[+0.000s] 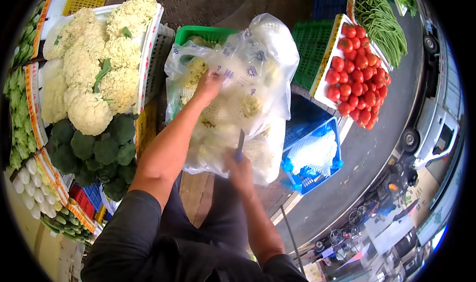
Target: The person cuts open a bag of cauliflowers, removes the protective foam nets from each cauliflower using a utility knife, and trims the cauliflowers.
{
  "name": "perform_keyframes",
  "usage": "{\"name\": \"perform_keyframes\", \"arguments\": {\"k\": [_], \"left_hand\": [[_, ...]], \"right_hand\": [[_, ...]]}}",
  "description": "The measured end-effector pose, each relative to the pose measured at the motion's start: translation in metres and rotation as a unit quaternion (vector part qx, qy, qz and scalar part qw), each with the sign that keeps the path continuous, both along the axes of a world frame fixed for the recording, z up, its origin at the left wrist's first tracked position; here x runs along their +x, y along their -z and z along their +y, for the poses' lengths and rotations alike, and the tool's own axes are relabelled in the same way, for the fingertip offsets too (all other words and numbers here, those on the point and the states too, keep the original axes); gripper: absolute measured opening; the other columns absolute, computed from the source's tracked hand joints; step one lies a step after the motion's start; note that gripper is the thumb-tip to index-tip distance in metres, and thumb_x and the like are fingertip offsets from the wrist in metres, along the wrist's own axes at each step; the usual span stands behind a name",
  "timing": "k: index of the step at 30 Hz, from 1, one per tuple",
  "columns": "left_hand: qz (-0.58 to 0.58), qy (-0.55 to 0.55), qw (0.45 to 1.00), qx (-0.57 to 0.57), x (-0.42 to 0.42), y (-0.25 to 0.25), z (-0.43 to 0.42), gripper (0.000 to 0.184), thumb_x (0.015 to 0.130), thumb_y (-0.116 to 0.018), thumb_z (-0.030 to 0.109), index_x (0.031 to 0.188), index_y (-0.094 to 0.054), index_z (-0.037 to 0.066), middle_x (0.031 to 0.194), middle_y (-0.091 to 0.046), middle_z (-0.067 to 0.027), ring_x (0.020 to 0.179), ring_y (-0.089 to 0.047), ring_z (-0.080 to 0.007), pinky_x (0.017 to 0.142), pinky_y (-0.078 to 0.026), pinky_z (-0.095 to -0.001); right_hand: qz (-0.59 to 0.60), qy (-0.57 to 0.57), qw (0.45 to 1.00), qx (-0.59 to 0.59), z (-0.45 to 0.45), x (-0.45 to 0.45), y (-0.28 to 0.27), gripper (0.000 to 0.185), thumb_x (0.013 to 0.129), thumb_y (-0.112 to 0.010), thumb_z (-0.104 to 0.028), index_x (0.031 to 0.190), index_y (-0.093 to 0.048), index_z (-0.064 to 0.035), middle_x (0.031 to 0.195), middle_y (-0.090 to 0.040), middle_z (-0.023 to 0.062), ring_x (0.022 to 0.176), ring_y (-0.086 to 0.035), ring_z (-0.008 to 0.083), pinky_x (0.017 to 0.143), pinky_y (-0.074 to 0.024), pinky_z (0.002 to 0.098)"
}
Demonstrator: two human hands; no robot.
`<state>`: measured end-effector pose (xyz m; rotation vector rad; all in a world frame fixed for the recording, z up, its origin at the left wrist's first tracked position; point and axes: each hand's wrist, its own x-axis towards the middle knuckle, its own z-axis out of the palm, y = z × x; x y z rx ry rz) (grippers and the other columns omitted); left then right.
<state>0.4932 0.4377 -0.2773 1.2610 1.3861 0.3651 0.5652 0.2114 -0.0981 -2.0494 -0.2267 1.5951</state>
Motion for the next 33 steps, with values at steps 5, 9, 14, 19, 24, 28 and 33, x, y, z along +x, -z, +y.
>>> {"name": "perform_keyframes", "arguments": {"k": [5, 9, 14, 19, 24, 28, 33], "left_hand": [[0.171, 0.147, 0.974, -0.015, 0.014, -0.005, 0.002, 0.046, 0.092, -0.067, 0.043, 0.108, -0.069, 0.000, 0.107, -0.071, -0.0255, 0.103, -0.067, -0.0430, 0.093, -0.053, -0.0472], [0.027, 0.120, 0.992, -0.019, -0.016, -0.019, 0.000, 0.043, 0.093, -0.064, 0.039, 0.107, -0.069, -0.002, 0.106, -0.070, -0.0274, 0.101, -0.066, -0.0436, 0.090, -0.051, -0.0479], [-0.030, 0.063, 0.998, -0.005, -0.020, -0.029, -0.011, 0.039, 0.094, -0.062, 0.036, 0.103, -0.069, -0.001, 0.099, -0.070, -0.0261, 0.095, -0.066, -0.0441, 0.084, -0.050, -0.0483], [0.021, 0.088, 0.996, -0.001, -0.020, -0.042, -0.004, 0.041, 0.094, -0.061, 0.038, 0.103, -0.070, 0.000, 0.089, -0.069, -0.0255, 0.087, -0.067, -0.0439, 0.079, -0.051, -0.0484], [0.323, 0.218, 0.886, 0.251, 0.013, -0.066, 0.004, 0.041, 0.088, -0.071, 0.042, 0.114, -0.075, 0.011, 0.112, -0.068, -0.0165, 0.093, -0.065, -0.0380, 0.080, -0.052, -0.0517], [0.202, 0.242, 0.928, 0.198, 0.056, -0.063, -0.003, 0.046, 0.095, -0.062, 0.045, 0.121, -0.071, 0.008, 0.117, -0.066, -0.0180, 0.109, -0.061, -0.0381, 0.093, -0.048, -0.0507], [-0.010, 0.163, 0.925, 0.343, 0.105, -0.023, 0.021, 0.041, 0.104, -0.051, 0.021, 0.143, -0.053, 0.008, 0.123, -0.065, -0.0171, 0.120, -0.059, -0.0325, 0.103, -0.047, -0.0512]], "right_hand": [[-0.005, -0.017, 1.000, -0.013, -0.001, -0.002, -0.008, 0.039, 0.095, -0.069, -0.023, 0.122, -0.065, 0.0044, 0.093, -0.073, 0.0085, 0.065, -0.064, 0.0141, 0.064, -0.0520, 0.0286], [0.000, -0.017, 1.000, -0.010, -0.004, 0.001, -0.013, 0.039, 0.094, -0.069, -0.023, 0.122, -0.065, 0.0043, 0.092, -0.072, 0.0083, 0.066, -0.065, 0.0147, 0.064, -0.0524, 0.0290], [-0.016, -0.021, 0.999, -0.024, -0.003, 0.005, -0.018, 0.041, 0.094, -0.070, -0.024, 0.123, -0.065, 0.0042, 0.091, -0.072, 0.0083, 0.067, -0.065, 0.0153, 0.064, -0.0522, 0.0295], [-0.030, -0.016, 0.999, 0.027, 0.000, 0.006, -0.009, 0.039, 0.095, -0.070, -0.024, 0.123, -0.065, 0.0040, 0.090, -0.071, 0.0081, 0.066, -0.065, 0.0147, 0.061, -0.0495, 0.0281], [-0.019, 0.030, 0.996, 0.086, 0.037, 0.005, -0.011, 0.036, 0.096, -0.068, -0.022, 0.123, -0.067, 0.0013, 0.086, -0.071, 0.0053, 0.065, -0.061, 0.0092, 0.058, -0.0455, 0.0246], [-0.034, 0.039, 0.991, 0.120, 0.064, 0.017, -0.029, 0.034, 0.097, -0.067, -0.021, 0.124, -0.067, -0.0004, 0.084, -0.071, 0.0030, 0.066, -0.060, 0.0066, 0.057, -0.0445, 0.0227], [-0.036, 0.062, 0.989, 0.126, 0.030, 0.019, -0.017, 0.034, 0.097, -0.067, -0.020, 0.123, -0.068, 0.0016, 0.087, -0.071, 0.0032, 0.070, -0.062, 0.0079, 0.059, -0.0467, 0.0239]]}}
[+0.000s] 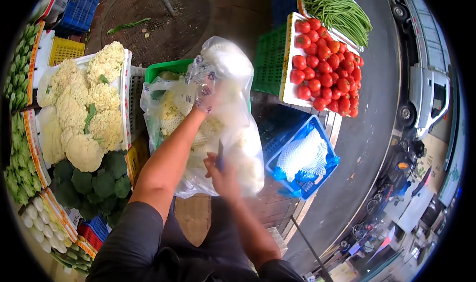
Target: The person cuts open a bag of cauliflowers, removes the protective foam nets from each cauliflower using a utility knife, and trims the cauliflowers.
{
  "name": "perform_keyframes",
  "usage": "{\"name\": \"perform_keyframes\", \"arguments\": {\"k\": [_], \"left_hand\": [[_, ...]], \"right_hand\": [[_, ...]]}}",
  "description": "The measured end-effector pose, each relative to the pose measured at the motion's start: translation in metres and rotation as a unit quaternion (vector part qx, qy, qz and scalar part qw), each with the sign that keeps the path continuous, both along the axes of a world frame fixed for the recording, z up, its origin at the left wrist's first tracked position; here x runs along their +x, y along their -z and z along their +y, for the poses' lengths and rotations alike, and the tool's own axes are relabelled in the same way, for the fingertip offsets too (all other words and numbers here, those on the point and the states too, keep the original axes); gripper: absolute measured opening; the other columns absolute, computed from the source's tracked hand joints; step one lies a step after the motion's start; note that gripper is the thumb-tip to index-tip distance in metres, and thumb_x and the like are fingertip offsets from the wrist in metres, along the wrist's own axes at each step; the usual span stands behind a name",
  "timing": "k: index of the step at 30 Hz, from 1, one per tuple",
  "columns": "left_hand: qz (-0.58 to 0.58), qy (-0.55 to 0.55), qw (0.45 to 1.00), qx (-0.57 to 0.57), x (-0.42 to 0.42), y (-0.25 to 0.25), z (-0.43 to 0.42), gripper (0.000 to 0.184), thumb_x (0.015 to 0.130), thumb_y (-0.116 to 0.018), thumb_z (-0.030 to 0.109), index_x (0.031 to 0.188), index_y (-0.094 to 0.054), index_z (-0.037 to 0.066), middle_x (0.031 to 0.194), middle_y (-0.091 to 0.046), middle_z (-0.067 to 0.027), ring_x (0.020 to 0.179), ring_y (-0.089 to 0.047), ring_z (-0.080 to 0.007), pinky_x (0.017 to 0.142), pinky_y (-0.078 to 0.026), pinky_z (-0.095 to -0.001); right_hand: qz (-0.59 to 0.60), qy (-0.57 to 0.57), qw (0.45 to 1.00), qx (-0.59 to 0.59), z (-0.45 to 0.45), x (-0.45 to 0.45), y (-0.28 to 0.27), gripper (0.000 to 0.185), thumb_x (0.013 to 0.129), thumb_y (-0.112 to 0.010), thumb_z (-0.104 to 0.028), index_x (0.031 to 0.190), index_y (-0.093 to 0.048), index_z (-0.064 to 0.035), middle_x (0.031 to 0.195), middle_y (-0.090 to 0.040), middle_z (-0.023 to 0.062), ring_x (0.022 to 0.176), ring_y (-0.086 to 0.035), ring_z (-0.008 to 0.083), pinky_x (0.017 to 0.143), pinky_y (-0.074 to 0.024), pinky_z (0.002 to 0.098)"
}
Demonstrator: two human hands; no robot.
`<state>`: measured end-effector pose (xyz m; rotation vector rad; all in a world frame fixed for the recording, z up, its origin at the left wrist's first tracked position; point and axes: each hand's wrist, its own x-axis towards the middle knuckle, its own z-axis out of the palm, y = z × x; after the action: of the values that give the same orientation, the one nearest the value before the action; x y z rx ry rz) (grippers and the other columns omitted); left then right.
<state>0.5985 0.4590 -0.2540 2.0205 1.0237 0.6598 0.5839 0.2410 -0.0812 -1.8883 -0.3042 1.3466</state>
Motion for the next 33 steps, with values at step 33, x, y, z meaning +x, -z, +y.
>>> {"name": "perform_keyframes", "arguments": {"k": [33], "left_hand": [[0.029, -0.019, 0.910, -0.412, 0.066, -0.042, 0.021, 0.054, 0.102, -0.046, 0.021, 0.154, -0.041, 0.008, 0.140, -0.060, -0.0132, 0.137, -0.049, -0.0266, 0.119, -0.033, -0.0396]], "right_hand": [[0.037, -0.023, 0.995, -0.091, -0.100, 0.032, -0.014, 0.040, 0.099, -0.067, -0.022, 0.125, -0.063, 0.0073, 0.095, -0.071, 0.0121, 0.075, -0.065, 0.0163, 0.070, -0.0536, 0.0320]]}}
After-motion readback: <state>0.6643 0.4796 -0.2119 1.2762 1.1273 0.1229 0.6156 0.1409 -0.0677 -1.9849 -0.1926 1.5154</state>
